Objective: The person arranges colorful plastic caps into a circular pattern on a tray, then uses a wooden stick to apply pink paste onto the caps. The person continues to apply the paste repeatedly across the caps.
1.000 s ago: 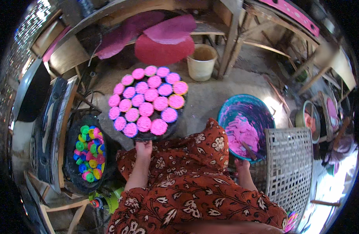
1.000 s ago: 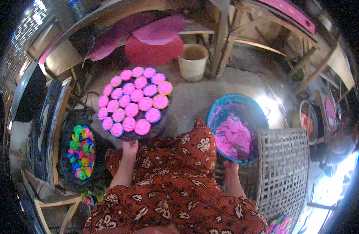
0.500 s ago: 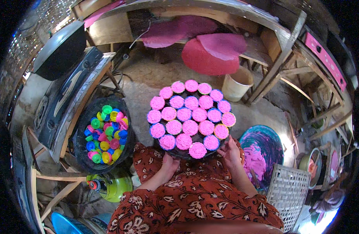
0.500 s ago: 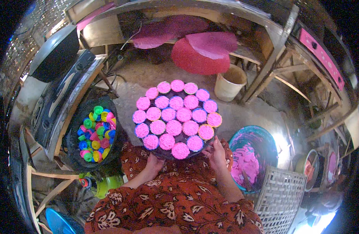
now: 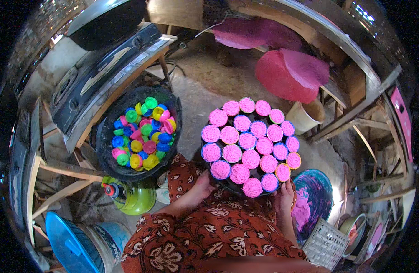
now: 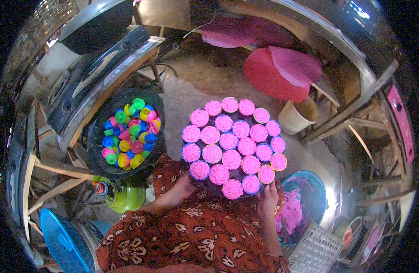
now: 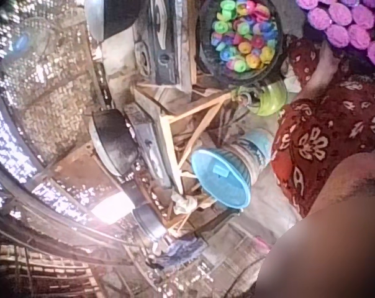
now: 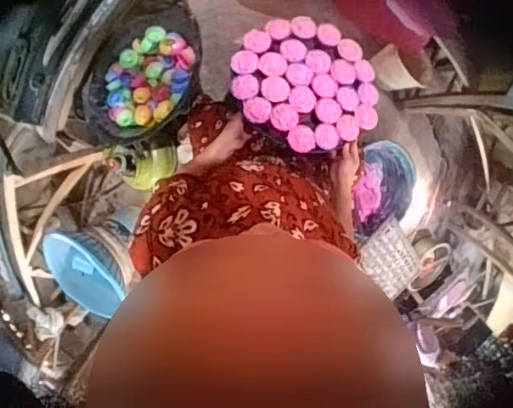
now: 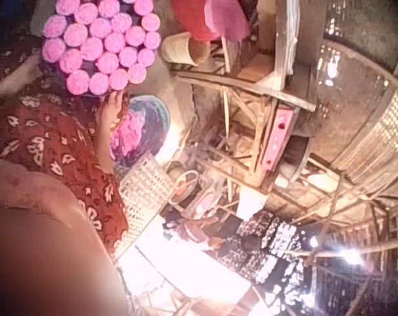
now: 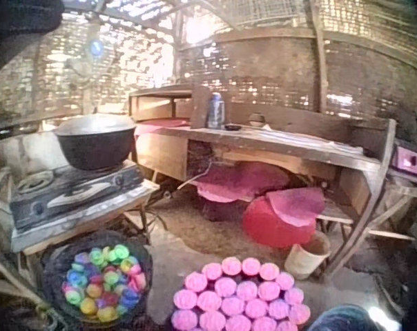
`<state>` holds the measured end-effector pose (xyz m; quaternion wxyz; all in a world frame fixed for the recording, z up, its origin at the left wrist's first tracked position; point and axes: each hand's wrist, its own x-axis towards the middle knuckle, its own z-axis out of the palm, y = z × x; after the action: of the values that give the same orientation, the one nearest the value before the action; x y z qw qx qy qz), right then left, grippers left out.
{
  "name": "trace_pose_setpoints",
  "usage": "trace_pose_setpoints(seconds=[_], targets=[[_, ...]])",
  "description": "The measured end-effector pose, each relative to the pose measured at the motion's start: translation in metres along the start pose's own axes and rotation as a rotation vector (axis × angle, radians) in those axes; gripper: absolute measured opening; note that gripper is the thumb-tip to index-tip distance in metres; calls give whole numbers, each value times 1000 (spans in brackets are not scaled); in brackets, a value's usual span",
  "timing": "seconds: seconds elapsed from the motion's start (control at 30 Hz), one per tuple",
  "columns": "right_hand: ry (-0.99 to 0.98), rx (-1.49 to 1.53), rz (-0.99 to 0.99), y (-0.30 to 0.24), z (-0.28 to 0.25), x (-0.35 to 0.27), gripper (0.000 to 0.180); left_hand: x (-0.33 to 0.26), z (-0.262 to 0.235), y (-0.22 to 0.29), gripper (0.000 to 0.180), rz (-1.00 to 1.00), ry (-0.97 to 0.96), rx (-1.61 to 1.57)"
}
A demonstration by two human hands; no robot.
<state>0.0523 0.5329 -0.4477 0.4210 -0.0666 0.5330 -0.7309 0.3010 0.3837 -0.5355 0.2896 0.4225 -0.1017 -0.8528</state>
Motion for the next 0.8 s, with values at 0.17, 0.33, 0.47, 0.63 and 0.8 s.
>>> trace_pose_setpoints(seconds=[0.17,0.33,0.47,0.63,0.8], targets=[[-179,-114,2,-6,-19,14,38,-53,22,54,62,259,-23,51],[-224,-90,6,-24,-10,21,44,-55,33,54,62,105,-43,-18],[-237,-224,18,-23,-26,29,48,-63,30,50,55,91,-72,-75],[-166,-125,146,-29,-40,28,52,-79,21,81,46,201,111,171],[95,-125,124,-44,-77,16,53,-71,23,228,31,957,386,988]])
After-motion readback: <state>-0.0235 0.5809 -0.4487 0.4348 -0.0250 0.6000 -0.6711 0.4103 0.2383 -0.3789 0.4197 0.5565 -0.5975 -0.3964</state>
